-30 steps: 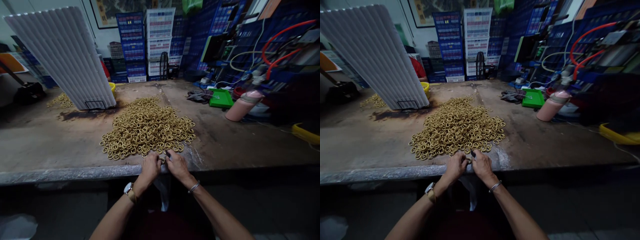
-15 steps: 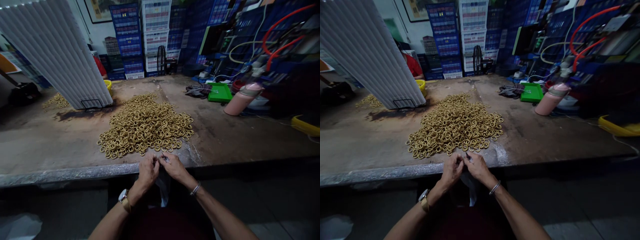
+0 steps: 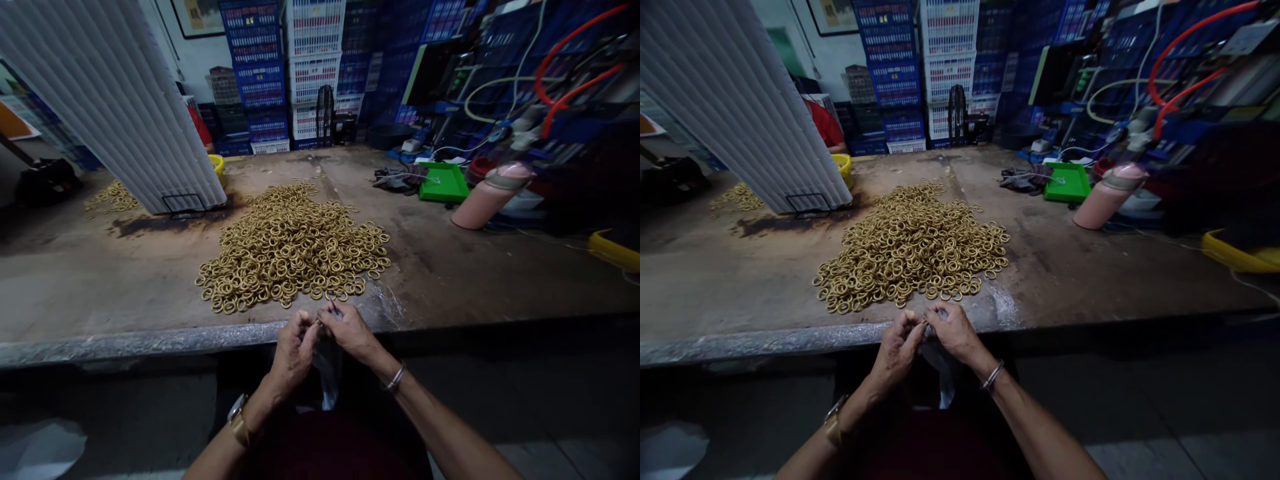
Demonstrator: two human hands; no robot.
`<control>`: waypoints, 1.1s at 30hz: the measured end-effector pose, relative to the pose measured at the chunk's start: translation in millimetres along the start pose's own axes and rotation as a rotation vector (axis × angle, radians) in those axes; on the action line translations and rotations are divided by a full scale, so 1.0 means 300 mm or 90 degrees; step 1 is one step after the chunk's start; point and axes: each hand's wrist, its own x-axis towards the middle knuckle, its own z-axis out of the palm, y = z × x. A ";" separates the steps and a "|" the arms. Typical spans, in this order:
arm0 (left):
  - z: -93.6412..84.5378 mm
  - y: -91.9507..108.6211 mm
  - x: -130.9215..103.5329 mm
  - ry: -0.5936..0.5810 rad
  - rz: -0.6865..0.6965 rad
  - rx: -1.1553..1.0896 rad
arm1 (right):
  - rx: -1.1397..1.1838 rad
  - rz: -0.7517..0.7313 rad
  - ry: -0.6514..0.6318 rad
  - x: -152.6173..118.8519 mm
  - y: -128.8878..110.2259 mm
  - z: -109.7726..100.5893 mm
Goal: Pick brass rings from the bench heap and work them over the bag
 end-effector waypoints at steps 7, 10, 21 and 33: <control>0.001 0.013 -0.014 0.016 -0.096 -0.113 | 0.042 0.042 -0.012 0.002 0.003 0.009; -0.009 0.024 -0.011 0.010 -0.135 -0.162 | 0.044 0.041 -0.005 -0.002 -0.011 0.009; -0.029 0.020 -0.022 -0.026 -0.203 -0.442 | -0.098 -0.058 0.016 -0.004 0.001 0.007; -0.036 0.015 -0.019 0.017 -0.125 -0.245 | -0.422 -0.156 -0.110 -0.040 -0.018 0.021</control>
